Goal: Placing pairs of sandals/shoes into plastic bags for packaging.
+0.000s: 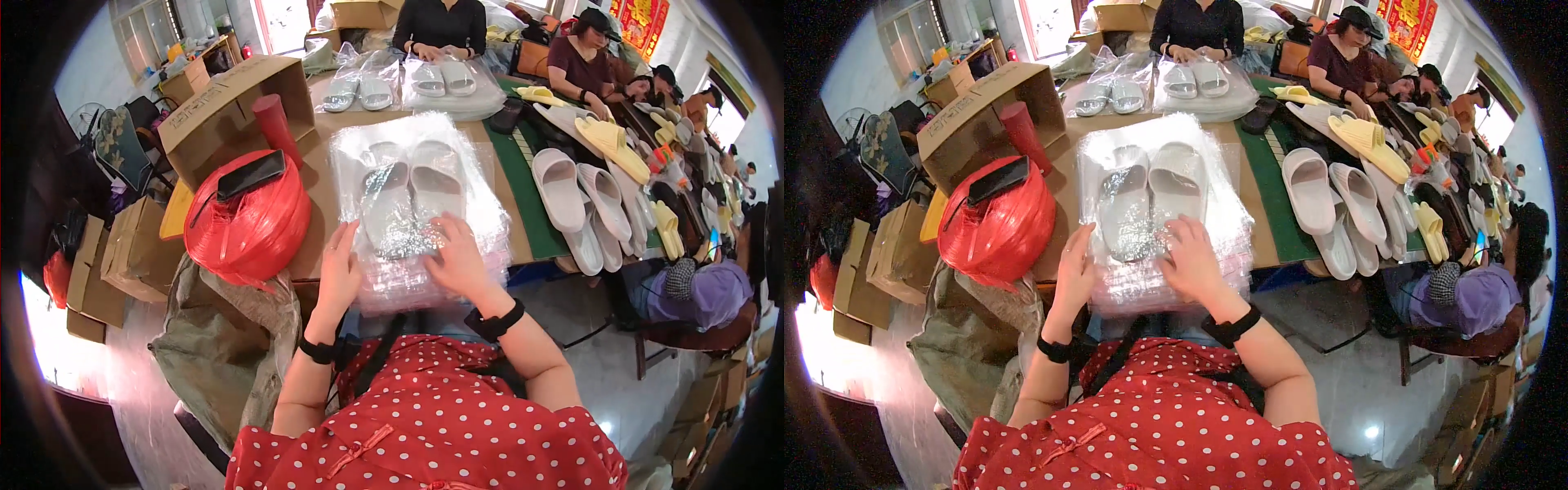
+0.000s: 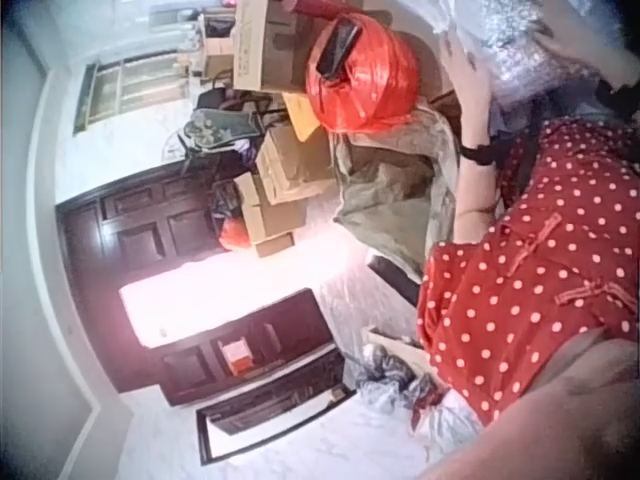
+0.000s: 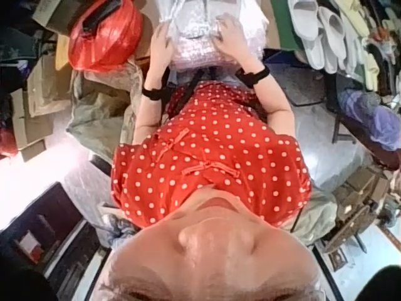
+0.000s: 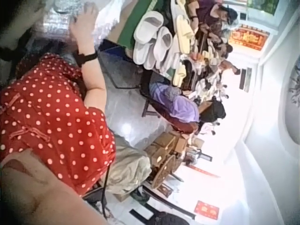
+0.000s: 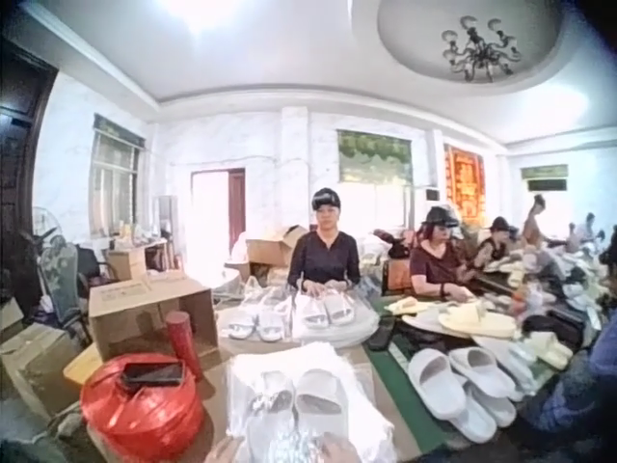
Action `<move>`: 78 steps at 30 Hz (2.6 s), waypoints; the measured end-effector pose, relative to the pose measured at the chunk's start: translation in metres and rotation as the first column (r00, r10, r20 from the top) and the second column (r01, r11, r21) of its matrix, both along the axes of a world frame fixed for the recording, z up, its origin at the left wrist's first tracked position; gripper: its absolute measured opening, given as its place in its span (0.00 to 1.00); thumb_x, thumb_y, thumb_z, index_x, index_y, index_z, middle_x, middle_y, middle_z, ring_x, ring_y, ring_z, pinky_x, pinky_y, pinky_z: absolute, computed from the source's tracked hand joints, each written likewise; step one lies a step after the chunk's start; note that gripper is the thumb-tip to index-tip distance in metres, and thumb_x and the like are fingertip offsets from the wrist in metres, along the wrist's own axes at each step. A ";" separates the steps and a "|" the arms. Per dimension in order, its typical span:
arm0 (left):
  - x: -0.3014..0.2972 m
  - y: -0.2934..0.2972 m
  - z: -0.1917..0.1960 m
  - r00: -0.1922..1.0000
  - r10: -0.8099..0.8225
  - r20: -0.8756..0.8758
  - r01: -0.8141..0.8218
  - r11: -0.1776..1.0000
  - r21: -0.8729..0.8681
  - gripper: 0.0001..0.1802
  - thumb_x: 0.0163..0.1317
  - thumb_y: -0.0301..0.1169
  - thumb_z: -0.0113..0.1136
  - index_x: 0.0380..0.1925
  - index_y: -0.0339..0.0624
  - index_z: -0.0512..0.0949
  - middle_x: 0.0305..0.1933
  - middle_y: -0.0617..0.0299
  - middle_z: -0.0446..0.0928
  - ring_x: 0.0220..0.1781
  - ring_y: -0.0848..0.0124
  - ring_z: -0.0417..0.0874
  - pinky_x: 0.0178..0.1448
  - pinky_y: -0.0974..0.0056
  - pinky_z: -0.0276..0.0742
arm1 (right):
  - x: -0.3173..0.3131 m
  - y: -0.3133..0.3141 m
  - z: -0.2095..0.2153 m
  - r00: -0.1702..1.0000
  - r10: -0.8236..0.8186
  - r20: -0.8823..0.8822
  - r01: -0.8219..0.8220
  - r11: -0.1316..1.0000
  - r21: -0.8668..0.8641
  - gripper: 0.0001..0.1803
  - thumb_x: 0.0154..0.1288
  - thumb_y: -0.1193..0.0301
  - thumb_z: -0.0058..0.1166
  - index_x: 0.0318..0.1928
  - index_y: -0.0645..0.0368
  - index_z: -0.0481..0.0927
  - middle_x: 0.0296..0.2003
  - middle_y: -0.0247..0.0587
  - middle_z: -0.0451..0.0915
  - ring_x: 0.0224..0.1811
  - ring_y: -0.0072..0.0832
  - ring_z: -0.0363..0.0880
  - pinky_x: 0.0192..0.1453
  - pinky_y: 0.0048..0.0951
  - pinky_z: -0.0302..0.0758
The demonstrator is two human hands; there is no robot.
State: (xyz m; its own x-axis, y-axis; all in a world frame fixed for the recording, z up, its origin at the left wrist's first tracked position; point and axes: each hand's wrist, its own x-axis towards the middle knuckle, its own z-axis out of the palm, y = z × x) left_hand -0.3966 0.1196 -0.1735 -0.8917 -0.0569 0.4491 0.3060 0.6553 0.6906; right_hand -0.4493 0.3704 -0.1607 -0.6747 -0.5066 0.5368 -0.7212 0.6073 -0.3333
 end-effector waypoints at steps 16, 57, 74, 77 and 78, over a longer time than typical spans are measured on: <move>-0.005 -0.007 -0.013 0.998 0.056 0.001 -0.056 0.998 0.014 0.33 0.61 0.16 0.45 0.69 0.39 0.64 0.70 0.37 0.65 0.73 0.45 0.65 0.74 0.55 0.63 | -0.009 -0.005 -0.015 0.979 -0.141 0.150 0.146 0.989 -0.024 0.31 0.56 0.54 0.67 0.51 0.66 0.79 0.57 0.54 0.74 0.57 0.51 0.74 0.59 0.46 0.74; 0.026 0.009 0.001 0.990 0.072 -0.122 -0.050 0.984 0.174 0.09 0.60 0.23 0.62 0.21 0.33 0.78 0.39 0.57 0.73 0.40 0.66 0.74 0.47 0.65 0.69 | -0.007 0.078 0.008 0.959 -0.229 0.166 0.283 0.802 -0.526 0.08 0.65 0.71 0.63 0.35 0.64 0.81 0.25 0.38 0.78 0.27 0.23 0.75 0.35 0.25 0.70; 0.018 0.026 0.007 0.944 -0.303 0.133 -0.004 0.392 0.920 0.12 0.67 0.35 0.60 0.41 0.36 0.77 0.37 0.65 0.77 0.37 0.76 0.77 0.42 0.67 0.75 | 0.015 0.064 0.011 0.495 0.628 0.600 0.580 0.275 -0.767 0.23 0.73 0.64 0.53 0.63 0.61 0.71 0.53 0.36 0.79 0.51 0.26 0.80 0.52 0.29 0.77; 0.029 0.039 0.041 0.803 -0.500 0.324 -0.149 0.356 0.922 0.20 0.66 0.36 0.61 0.50 0.30 0.76 0.46 0.58 0.81 0.45 0.71 0.81 0.50 0.65 0.76 | 0.021 0.065 0.014 0.414 0.490 0.767 0.475 0.602 -0.641 0.29 0.67 0.69 0.61 0.65 0.64 0.69 0.50 0.39 0.81 0.49 0.24 0.81 0.51 0.25 0.77; 0.028 0.042 0.039 0.808 -0.496 0.317 -0.147 0.351 0.925 0.20 0.66 0.36 0.61 0.50 0.30 0.76 0.46 0.58 0.81 0.45 0.71 0.81 0.50 0.65 0.76 | 0.025 0.061 0.018 0.414 0.489 0.767 0.468 0.609 -0.641 0.29 0.67 0.69 0.61 0.65 0.64 0.69 0.50 0.39 0.81 0.49 0.24 0.81 0.51 0.25 0.77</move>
